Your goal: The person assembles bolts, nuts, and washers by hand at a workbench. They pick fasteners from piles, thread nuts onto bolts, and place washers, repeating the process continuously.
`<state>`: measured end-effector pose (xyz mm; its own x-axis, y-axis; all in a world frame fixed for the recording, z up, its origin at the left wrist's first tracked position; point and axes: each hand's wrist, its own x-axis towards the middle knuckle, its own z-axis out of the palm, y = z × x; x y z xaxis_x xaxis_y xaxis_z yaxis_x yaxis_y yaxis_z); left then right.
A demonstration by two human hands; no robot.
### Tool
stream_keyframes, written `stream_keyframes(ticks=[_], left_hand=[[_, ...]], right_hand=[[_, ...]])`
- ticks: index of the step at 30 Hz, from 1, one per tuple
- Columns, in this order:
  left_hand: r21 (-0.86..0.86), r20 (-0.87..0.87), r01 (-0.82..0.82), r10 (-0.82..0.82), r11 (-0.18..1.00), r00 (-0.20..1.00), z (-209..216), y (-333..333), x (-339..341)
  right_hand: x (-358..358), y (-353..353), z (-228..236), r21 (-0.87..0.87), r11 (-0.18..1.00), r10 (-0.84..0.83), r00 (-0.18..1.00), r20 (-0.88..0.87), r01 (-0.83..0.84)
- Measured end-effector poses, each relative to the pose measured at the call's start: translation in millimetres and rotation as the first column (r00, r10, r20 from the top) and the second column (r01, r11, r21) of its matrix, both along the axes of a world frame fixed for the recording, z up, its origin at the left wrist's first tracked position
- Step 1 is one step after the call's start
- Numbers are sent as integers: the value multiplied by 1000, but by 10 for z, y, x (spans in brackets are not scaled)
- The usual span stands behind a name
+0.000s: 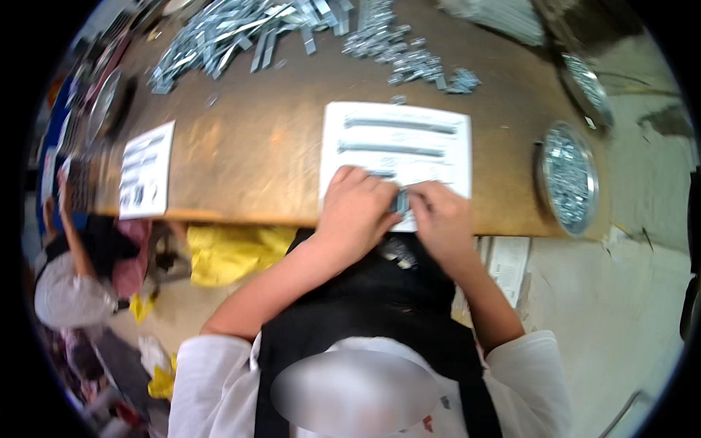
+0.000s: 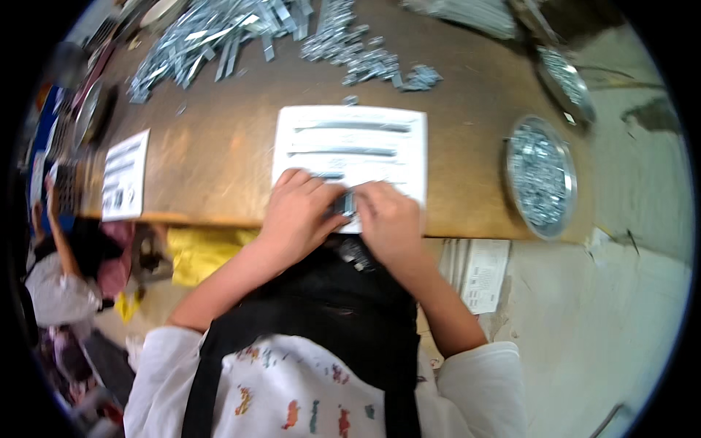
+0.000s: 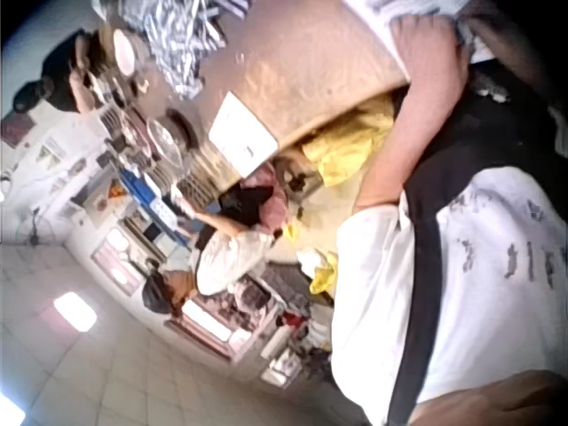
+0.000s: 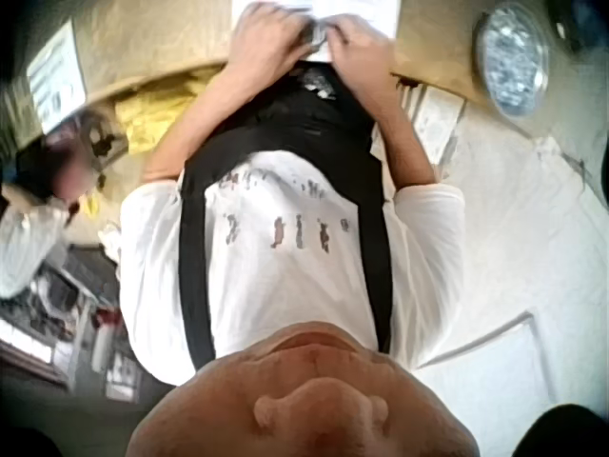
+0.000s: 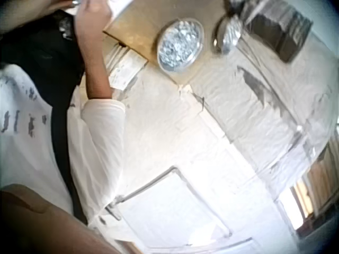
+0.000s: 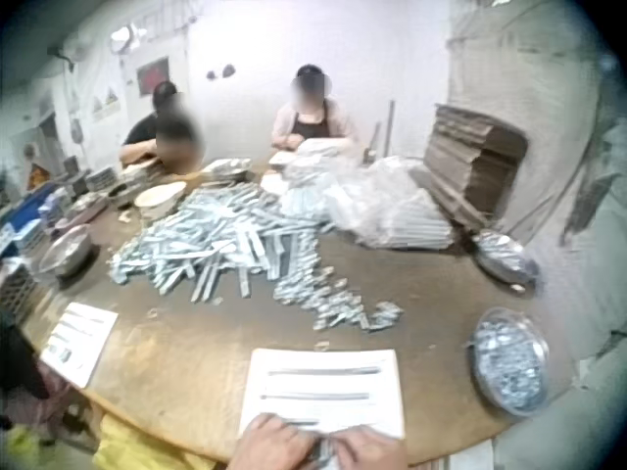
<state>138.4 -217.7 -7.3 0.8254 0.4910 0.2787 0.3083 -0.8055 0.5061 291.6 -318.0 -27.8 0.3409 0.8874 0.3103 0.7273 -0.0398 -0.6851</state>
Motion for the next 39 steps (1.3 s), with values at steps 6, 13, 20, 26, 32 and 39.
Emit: stream_keyframes(ticks=[6,13,20,26,32,39], left_hand=[[-19,-48,-30,29,999,998,156,-58,-58],[-58,55,-16,20,998,998,342,-52,-127],[-59,89,25,-20,998,996,360,-102,26],[-134,72,70,-61,989,996,325,-114,47],[-844,167,113,57,524,984,243,-93,232],[-564,234,429,362,-706,902,22,-305,827]], right_hand=[[390,-104,234,-20,998,-66,950,-306,63],[2387,-692,592,-13,806,-562,772,297,592],[2377,-257,418,-228,844,-339,812,475,486],[2388,-24,252,-267,743,-310,669,676,613],[2448,-262,438,-150,813,-562,826,44,562],[837,-353,1052,-239,970,-45,999,-7,42]])
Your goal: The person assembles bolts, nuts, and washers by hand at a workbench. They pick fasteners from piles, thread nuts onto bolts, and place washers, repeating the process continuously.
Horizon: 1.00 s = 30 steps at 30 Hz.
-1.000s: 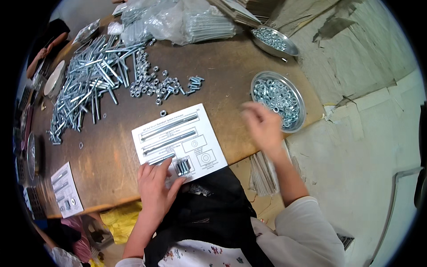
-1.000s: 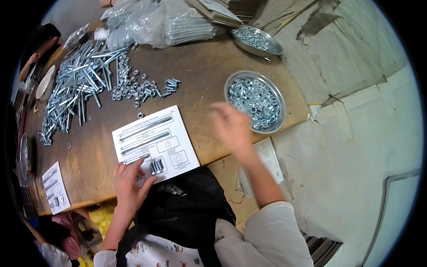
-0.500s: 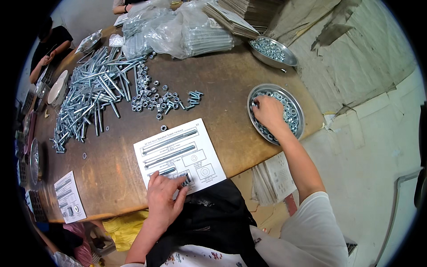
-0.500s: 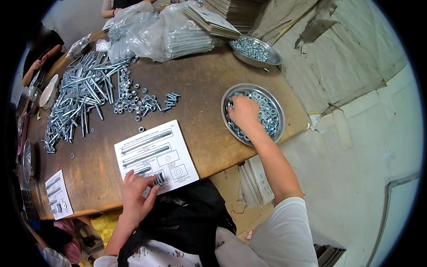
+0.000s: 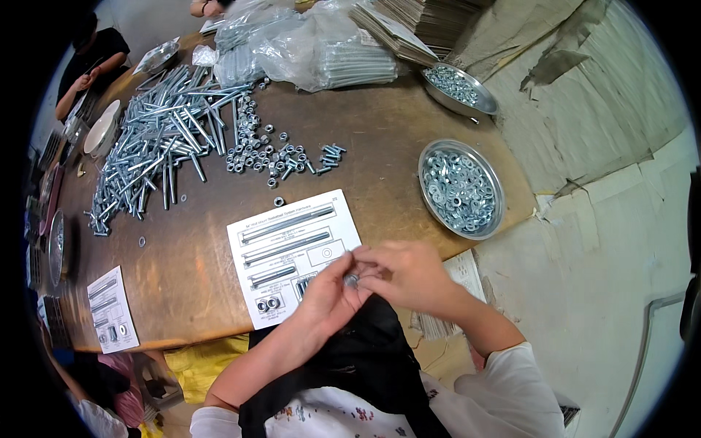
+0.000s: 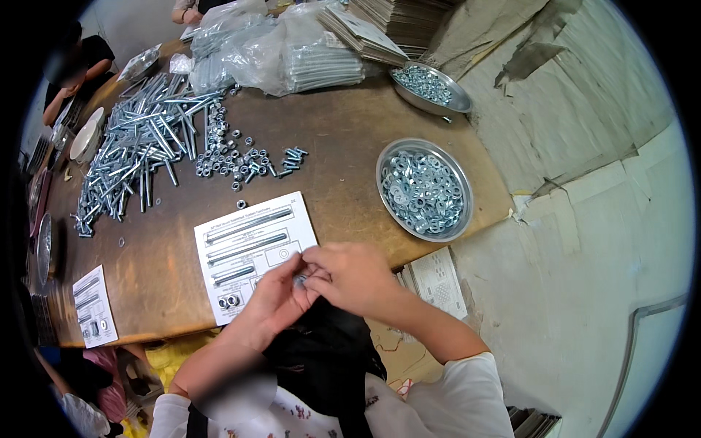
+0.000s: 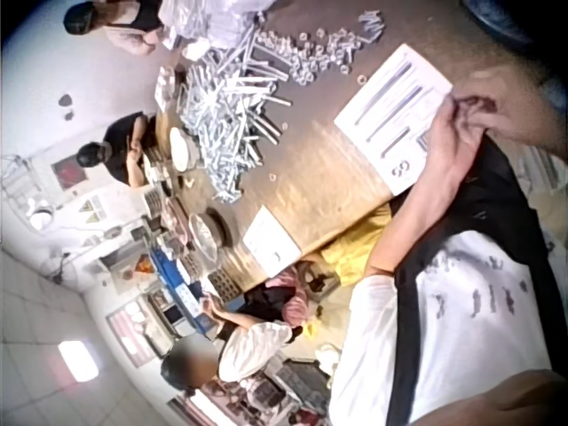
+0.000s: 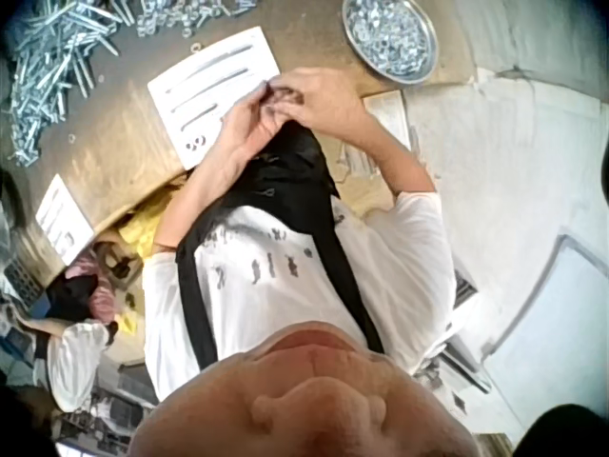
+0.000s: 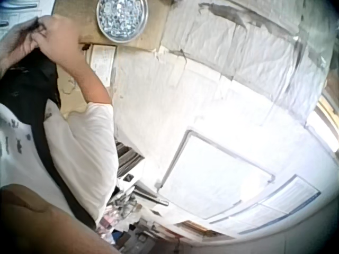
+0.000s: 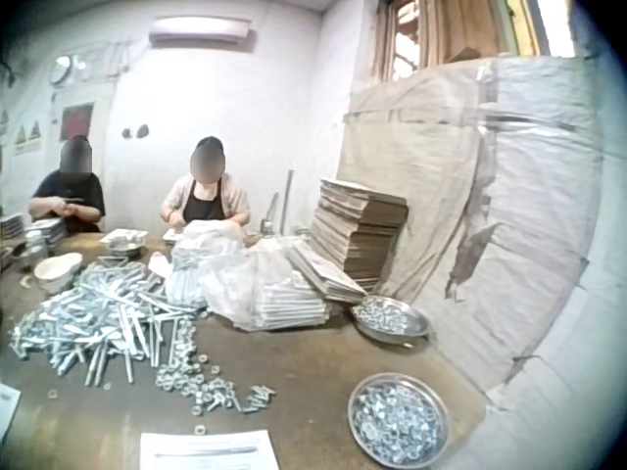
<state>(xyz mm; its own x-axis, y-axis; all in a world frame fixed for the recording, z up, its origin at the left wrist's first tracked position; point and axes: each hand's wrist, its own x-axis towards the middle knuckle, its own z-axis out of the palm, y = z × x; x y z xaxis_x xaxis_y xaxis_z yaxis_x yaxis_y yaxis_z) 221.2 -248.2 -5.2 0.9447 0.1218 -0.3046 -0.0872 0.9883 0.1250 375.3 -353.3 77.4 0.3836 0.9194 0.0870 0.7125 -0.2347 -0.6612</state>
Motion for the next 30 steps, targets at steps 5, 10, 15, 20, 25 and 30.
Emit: stream_keyframes(ticks=[5,10,15,20,25,30], left_hand=[[2,-229,-25,25,1000,973,-54,-69,58],[-24,-275,-145,134,989,952,75,80,37],[7,-287,-193,187,981,940,161,192,189],[5,-282,-244,235,970,930,154,243,126],[-7,-236,-259,250,966,939,143,157,134],[38,-137,-241,244,970,960,111,80,61]], right_hand=[[1279,108,-386,84,893,-436,800,411,443],[1606,318,-720,-159,856,-407,832,377,491],[1465,262,-613,37,843,-525,804,278,537],[183,302,-292,361,933,-177,869,462,-1],[-316,263,-397,213,953,112,905,410,-214],[-425,226,-378,208,966,36,881,473,-152]])
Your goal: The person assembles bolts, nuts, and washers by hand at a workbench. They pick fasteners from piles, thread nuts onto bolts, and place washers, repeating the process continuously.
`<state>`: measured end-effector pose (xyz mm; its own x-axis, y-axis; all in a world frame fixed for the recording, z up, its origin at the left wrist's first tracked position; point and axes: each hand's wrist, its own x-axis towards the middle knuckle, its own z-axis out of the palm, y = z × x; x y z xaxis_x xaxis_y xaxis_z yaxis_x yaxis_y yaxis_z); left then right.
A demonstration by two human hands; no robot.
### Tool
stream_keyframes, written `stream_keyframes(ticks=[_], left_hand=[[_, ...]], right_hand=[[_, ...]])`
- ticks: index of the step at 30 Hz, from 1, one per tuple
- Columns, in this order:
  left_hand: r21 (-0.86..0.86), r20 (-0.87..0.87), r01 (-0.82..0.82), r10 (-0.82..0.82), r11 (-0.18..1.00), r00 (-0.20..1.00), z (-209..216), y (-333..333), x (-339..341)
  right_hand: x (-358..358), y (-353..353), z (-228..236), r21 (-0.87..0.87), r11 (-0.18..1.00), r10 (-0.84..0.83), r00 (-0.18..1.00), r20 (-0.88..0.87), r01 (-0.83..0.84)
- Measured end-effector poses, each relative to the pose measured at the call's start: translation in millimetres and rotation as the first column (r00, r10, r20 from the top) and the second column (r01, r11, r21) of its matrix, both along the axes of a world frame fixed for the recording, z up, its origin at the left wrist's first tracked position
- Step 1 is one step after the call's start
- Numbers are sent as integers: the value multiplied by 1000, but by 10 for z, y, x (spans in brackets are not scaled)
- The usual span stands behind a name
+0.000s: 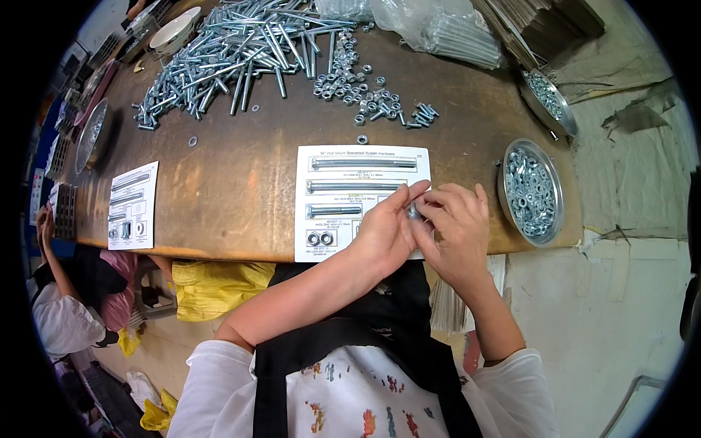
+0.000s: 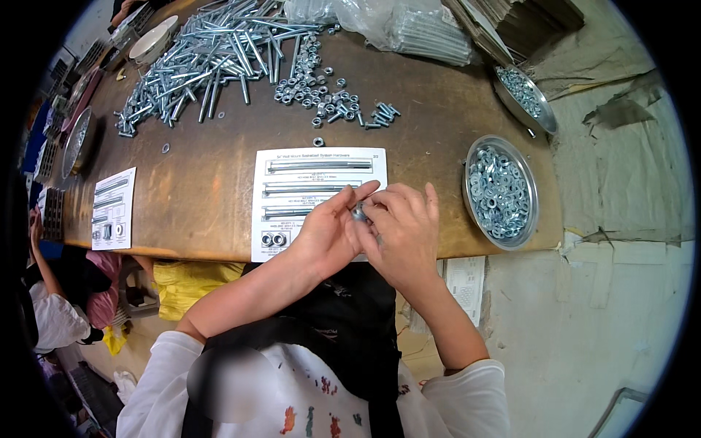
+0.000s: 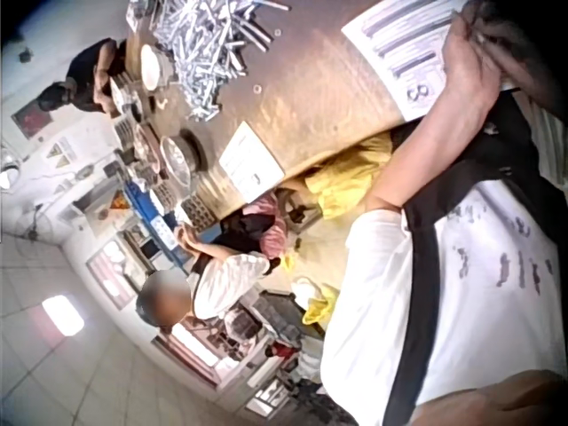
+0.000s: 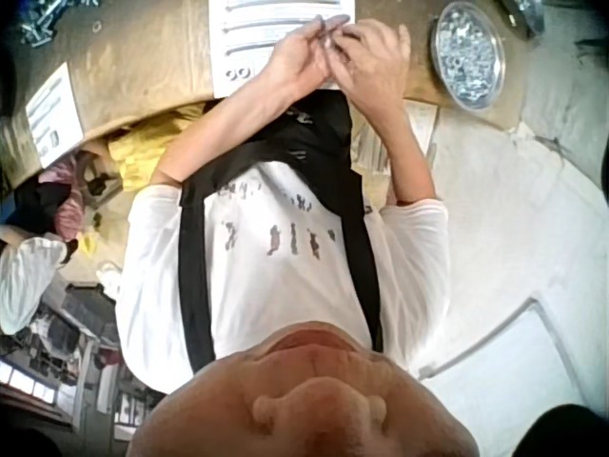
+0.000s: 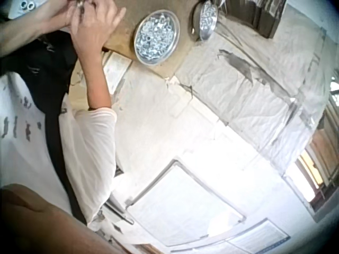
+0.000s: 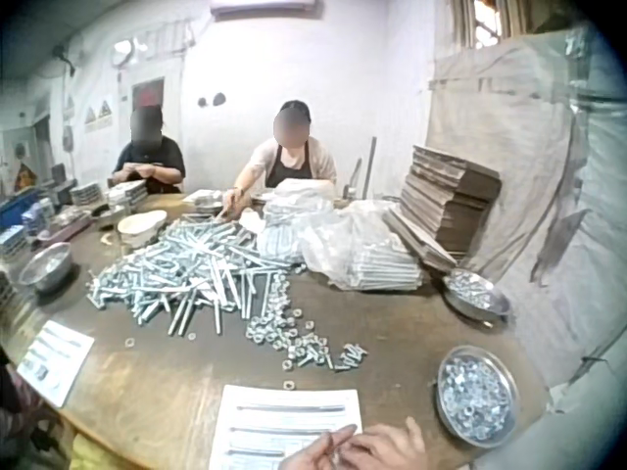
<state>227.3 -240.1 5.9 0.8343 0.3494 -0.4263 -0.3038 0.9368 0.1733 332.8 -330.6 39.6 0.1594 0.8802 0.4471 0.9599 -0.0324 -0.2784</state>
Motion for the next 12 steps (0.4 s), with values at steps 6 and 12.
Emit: stream_keyframes(ticks=[6,12], left_hand=[[134,87,63,-75,989,993,-96,-18,-218],[111,191,79,-99,991,977,-97,-91,-295]], right_hand=[[-1,-58,13,56,997,49,996,-71,-45],[65,-132,11,9,995,98,981,-170,-98]])
